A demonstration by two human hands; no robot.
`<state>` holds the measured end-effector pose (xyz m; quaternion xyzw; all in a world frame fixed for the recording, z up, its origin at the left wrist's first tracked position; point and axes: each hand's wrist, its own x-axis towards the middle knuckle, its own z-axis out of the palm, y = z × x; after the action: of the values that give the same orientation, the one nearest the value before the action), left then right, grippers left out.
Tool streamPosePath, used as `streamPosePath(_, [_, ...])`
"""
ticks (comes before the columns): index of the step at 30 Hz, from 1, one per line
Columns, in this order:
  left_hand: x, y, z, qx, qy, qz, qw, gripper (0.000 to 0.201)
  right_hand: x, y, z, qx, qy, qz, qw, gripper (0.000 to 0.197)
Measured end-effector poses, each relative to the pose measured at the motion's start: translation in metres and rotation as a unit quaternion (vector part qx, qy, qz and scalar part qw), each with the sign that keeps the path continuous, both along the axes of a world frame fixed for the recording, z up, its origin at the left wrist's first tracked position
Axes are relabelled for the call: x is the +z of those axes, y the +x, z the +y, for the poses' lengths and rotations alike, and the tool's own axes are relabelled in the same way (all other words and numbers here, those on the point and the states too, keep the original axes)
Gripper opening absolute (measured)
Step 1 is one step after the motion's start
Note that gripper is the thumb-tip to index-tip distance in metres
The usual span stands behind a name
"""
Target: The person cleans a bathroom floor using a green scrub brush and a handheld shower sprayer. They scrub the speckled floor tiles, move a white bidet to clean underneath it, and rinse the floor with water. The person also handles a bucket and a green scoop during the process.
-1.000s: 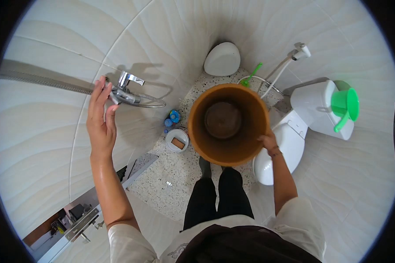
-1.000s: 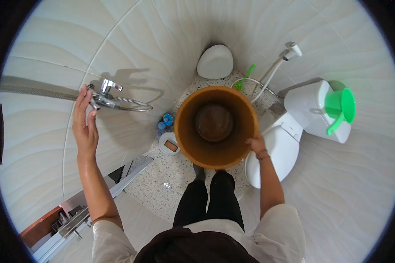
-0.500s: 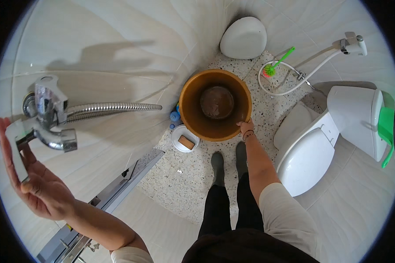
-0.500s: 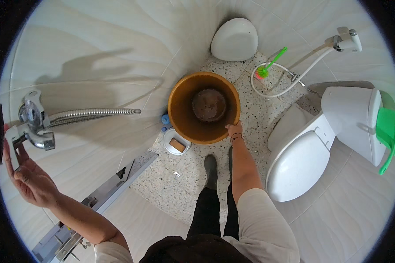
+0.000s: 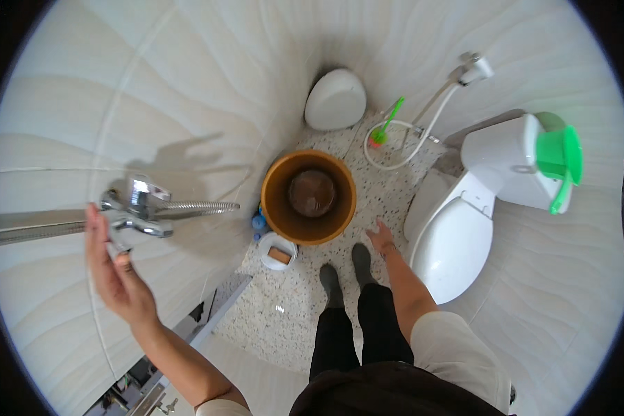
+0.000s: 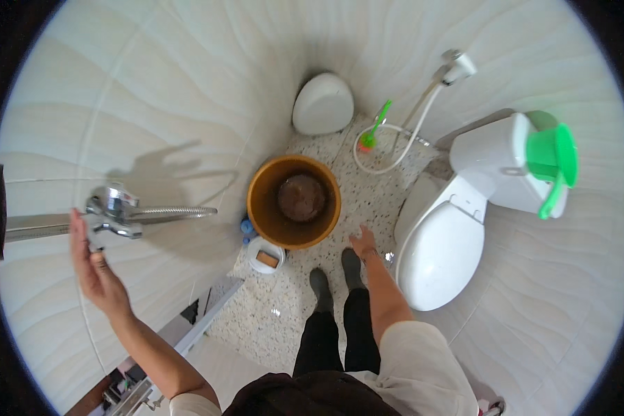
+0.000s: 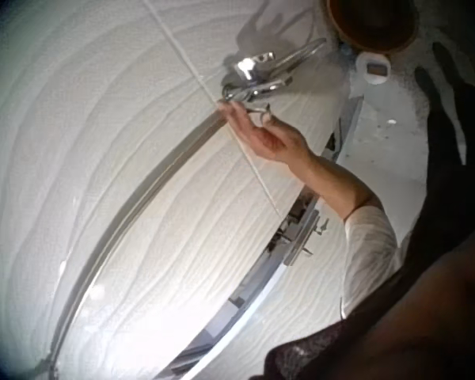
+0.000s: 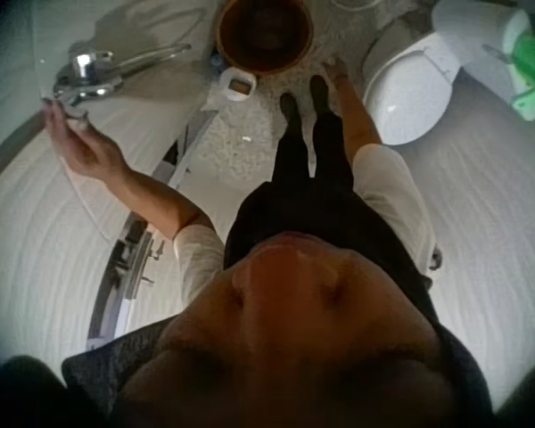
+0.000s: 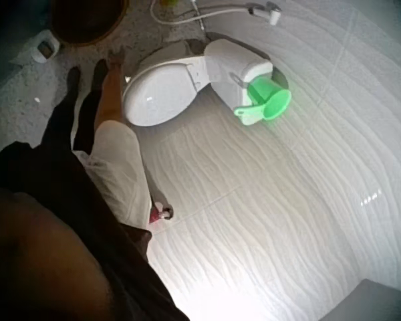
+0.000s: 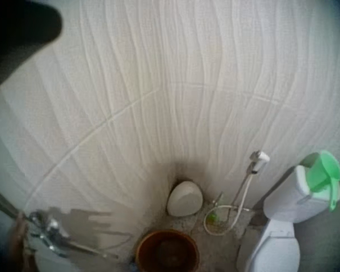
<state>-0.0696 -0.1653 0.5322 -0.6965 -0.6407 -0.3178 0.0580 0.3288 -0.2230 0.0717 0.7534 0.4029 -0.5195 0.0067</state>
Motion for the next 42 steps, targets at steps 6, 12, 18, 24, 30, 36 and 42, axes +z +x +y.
streamPosePath(6, [0.045,0.006,-0.020,0.022,-0.041,-0.058,0.997,0.034,0.083,0.133,-0.116,-0.051,0.023,-0.086,0.995,0.053])
streamPosePath(12, [0.050,0.015,-0.009,-0.039,-0.052,-0.079,0.995,0.033,0.136,0.246,-0.216,0.321,-0.066,-0.221,0.919,0.037])
streamPosePath(18, [0.044,0.005,-0.005,-0.053,-0.048,-0.065,0.995,0.029,0.182,0.237,-0.231,-0.301,-0.073,0.016,0.951,0.031])
streamPosePath(24, [0.038,0.012,0.004,-0.044,-0.063,-0.112,0.991,0.029,0.267,0.232,-0.163,-0.473,0.032,0.148,0.868,0.034])
streamPosePath(30, [0.039,0.007,0.002,-0.017,-0.045,-0.046,0.998,0.028,0.319,0.256,-0.056,-0.442,0.186,0.169,0.861,0.046])
streamPosePath(36, [0.042,0.007,-0.001,0.022,-0.094,-0.015,0.995,0.030,0.368,0.274,0.043,-0.453,0.282,0.245,0.809,0.071])
streamPosePath(42, [0.045,0.004,0.000,0.032,-0.110,-0.001,0.993,0.032,0.383,0.283,0.106,-0.505,0.260,0.479,0.669,0.053])
